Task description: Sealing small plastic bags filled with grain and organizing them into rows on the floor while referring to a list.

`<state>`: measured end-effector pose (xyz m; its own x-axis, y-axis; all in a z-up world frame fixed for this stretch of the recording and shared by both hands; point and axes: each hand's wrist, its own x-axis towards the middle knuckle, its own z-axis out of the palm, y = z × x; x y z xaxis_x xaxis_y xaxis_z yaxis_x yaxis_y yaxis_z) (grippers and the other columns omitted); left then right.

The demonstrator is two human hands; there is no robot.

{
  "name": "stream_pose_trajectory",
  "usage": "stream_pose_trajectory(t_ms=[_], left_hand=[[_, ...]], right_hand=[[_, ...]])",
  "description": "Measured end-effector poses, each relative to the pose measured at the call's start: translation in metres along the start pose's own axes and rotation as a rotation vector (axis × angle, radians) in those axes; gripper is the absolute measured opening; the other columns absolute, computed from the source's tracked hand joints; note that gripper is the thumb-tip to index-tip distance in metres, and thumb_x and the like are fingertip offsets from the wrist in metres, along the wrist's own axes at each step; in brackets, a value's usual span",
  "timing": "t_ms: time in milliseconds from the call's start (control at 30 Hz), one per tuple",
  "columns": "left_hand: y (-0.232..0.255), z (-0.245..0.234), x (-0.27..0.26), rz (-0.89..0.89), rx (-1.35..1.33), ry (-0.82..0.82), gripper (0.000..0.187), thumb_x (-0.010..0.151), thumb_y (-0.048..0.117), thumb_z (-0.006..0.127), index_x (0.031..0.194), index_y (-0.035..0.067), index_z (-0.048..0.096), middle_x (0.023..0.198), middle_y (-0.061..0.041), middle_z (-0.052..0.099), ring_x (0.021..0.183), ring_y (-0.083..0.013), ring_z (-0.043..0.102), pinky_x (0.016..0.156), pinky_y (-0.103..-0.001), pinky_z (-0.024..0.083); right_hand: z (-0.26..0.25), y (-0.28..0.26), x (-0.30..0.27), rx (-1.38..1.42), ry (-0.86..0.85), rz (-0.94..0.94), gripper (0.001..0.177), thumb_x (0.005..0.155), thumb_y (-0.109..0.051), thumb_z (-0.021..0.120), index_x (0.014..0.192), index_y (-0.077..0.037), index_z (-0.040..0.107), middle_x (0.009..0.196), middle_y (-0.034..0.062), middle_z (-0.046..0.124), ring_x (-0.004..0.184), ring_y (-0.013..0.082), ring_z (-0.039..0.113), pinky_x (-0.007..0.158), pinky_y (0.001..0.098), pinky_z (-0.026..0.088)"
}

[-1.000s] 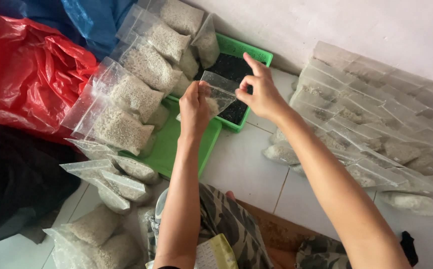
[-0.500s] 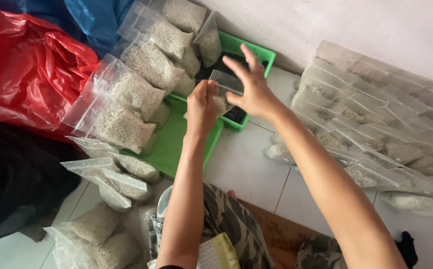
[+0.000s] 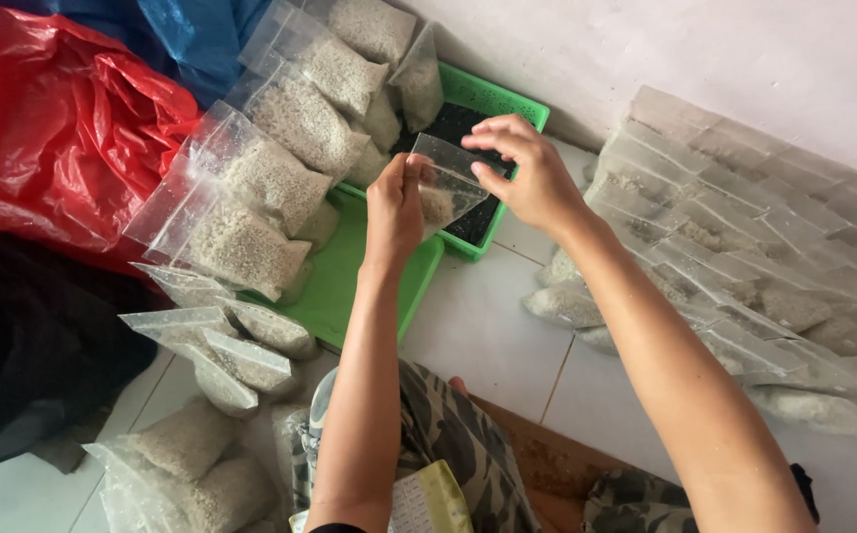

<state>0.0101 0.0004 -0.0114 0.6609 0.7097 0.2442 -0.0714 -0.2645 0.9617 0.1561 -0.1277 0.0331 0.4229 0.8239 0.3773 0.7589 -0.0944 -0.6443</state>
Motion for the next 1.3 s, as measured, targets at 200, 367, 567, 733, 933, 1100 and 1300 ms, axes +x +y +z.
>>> stream_pose_trajectory(t_ms=[200, 367, 567, 733, 933, 1100, 1300], left_hand=[[0.001, 0.001, 0.001, 0.005, -0.014, -0.017, 0.034, 0.107, 0.03, 0.042, 0.095, 0.01, 0.067, 0.079, -0.007, 0.069, 0.08, -0.0211, 0.067, 0.084, -0.037, 0.051], [-0.001, 0.003, 0.0, 0.002, -0.001, 0.005, 0.033, 0.107, 0.029, 0.043, 0.098, 0.01, 0.068, 0.08, -0.007, 0.071, 0.082, -0.0222, 0.069, 0.084, -0.038, 0.051], [0.0, 0.007, 0.0, -0.027, -0.027, 0.029, 0.035, 0.107, 0.027, 0.042, 0.097, 0.008, 0.069, 0.08, -0.008, 0.072, 0.082, -0.0229, 0.069, 0.085, -0.039, 0.051], [-0.002, 0.012, -0.001, -0.038, -0.02, 0.029, 0.034, 0.107, 0.028, 0.042, 0.095, 0.01, 0.069, 0.079, -0.005, 0.072, 0.081, -0.021, 0.069, 0.086, -0.038, 0.051], [0.001, 0.012, -0.002, -0.029, -0.005, -0.02, 0.035, 0.107, 0.028, 0.042, 0.097, 0.01, 0.069, 0.08, -0.007, 0.071, 0.081, -0.0221, 0.068, 0.085, -0.039, 0.05], [0.003, 0.009, -0.002, 0.016, 0.003, -0.116, 0.033, 0.108, 0.028, 0.042, 0.098, 0.01, 0.069, 0.08, -0.007, 0.07, 0.081, -0.0199, 0.066, 0.085, -0.037, 0.051], [0.001, 0.011, -0.003, -0.005, -0.036, -0.16, 0.033, 0.106, 0.026, 0.044, 0.089, 0.012, 0.068, 0.078, -0.007, 0.07, 0.078, -0.0198, 0.061, 0.084, -0.036, 0.047]], right_hand=[[0.002, -0.005, -0.002, -0.069, -0.004, -0.093, 0.033, 0.082, -0.001, 0.075, 0.113, -0.01, 0.07, 0.118, 0.0065, 0.063, 0.096, 0.0263, 0.068, 0.082, 0.0393, 0.055], [0.009, -0.005, -0.007, -0.228, 0.025, -0.22, 0.031, 0.085, 0.004, 0.072, 0.116, -0.002, 0.069, 0.119, 0.0114, 0.061, 0.095, 0.0326, 0.068, 0.08, 0.0413, 0.056], [0.028, 0.012, -0.013, -0.761, 0.225, -0.386, 0.038, 0.091, -0.012, 0.07, 0.128, -0.019, 0.066, 0.11, -0.001, 0.057, 0.098, 0.0178, 0.058, 0.073, 0.0324, 0.044], [0.031, -0.002, -0.019, -0.685, 0.21, -0.273, 0.038, 0.089, -0.008, 0.07, 0.126, -0.015, 0.065, 0.107, -0.0001, 0.055, 0.097, 0.0193, 0.056, 0.075, 0.0352, 0.043], [0.028, -0.008, -0.02, -0.469, 0.155, -0.104, 0.026, 0.088, -0.007, 0.071, 0.111, -0.017, 0.068, 0.107, -0.0046, 0.056, 0.101, 0.0196, 0.056, 0.076, 0.037, 0.046], [0.015, 0.002, -0.015, -0.072, 0.087, -0.063, 0.017, 0.087, -0.002, 0.071, 0.1, -0.013, 0.07, 0.106, 0.0045, 0.056, 0.1, 0.0309, 0.059, 0.081, 0.0413, 0.048], [-0.008, -0.016, -0.013, 0.101, -0.144, -0.007, 0.03, 0.091, -0.005, 0.068, 0.12, -0.01, 0.067, 0.123, 0.0174, 0.057, 0.104, 0.0435, 0.063, 0.09, 0.0526, 0.05]])
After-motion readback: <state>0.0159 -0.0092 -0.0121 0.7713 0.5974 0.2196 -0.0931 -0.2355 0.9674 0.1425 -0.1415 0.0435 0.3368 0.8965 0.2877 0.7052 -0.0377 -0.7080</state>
